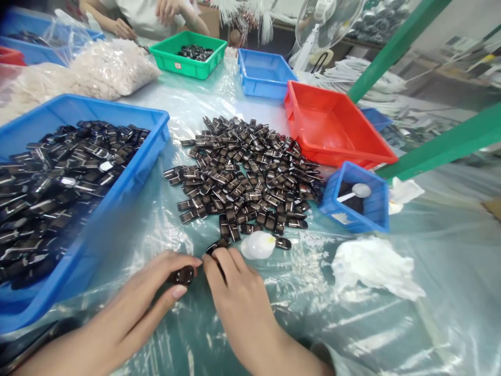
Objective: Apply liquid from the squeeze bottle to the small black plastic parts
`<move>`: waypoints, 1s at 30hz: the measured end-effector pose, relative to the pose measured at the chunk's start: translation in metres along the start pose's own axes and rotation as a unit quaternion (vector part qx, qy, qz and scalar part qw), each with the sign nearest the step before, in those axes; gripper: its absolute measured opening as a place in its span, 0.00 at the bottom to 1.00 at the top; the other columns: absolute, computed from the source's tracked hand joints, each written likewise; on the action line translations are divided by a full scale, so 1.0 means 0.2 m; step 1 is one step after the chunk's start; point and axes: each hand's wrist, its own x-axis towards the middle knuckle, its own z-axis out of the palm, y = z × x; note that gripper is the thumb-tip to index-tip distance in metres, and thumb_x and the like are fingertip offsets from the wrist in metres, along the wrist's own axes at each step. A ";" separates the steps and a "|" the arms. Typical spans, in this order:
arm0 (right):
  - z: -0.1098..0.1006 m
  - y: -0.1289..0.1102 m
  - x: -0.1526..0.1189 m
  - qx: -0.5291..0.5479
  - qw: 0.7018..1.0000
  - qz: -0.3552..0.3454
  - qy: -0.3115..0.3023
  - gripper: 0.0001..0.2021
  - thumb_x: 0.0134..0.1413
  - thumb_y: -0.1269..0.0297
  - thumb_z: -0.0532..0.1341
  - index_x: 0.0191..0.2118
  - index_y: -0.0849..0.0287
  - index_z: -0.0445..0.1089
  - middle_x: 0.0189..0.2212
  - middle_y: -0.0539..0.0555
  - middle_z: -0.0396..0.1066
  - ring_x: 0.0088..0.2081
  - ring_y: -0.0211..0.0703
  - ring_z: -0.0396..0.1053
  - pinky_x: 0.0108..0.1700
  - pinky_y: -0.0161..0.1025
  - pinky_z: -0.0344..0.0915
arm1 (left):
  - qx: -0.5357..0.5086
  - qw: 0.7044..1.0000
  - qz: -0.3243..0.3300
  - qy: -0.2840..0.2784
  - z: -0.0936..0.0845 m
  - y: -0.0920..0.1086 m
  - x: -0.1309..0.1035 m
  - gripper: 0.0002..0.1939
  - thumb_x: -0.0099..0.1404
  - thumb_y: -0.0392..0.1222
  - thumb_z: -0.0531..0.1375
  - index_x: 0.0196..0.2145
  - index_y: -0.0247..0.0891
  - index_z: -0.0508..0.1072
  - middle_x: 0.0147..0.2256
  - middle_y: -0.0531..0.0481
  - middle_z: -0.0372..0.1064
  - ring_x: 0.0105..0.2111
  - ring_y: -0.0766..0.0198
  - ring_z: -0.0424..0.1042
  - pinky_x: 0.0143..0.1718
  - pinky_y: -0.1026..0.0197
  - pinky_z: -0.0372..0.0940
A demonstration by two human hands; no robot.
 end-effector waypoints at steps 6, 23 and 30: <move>0.00 0.00 -0.01 0.019 1.000 -0.004 0.001 0.16 0.60 0.80 0.46 0.40 0.65 0.71 0.35 0.63 0.73 0.35 0.52 0.71 0.29 0.45 0.73 | -0.001 1.000 0.025 -0.011 0.00 -0.01 0.00 0.17 0.73 0.33 0.48 0.57 0.46 0.56 0.45 0.50 0.65 0.45 0.60 0.65 0.46 0.58 0.63; -0.16 -0.02 -0.01 0.689 0.626 0.350 -0.103 0.05 0.54 0.63 0.65 0.32 0.56 0.70 0.23 0.43 0.64 0.26 0.30 0.63 0.32 0.30 0.63 | 0.011 0.995 0.097 -0.034 0.02 -0.04 0.01 0.16 0.73 0.32 0.47 0.55 0.41 0.59 0.42 0.48 0.66 0.39 0.59 0.64 0.41 0.56 0.62; -0.13 -0.01 0.00 0.714 0.593 0.345 -0.141 0.14 0.46 0.57 0.69 0.29 0.56 0.63 0.22 0.43 0.64 0.23 0.32 0.64 0.26 0.31 0.64 | 0.192 0.965 0.177 0.008 0.06 -0.04 -0.02 0.17 0.76 0.40 0.40 0.53 0.35 0.62 0.32 0.48 0.68 0.30 0.60 0.65 0.32 0.57 0.62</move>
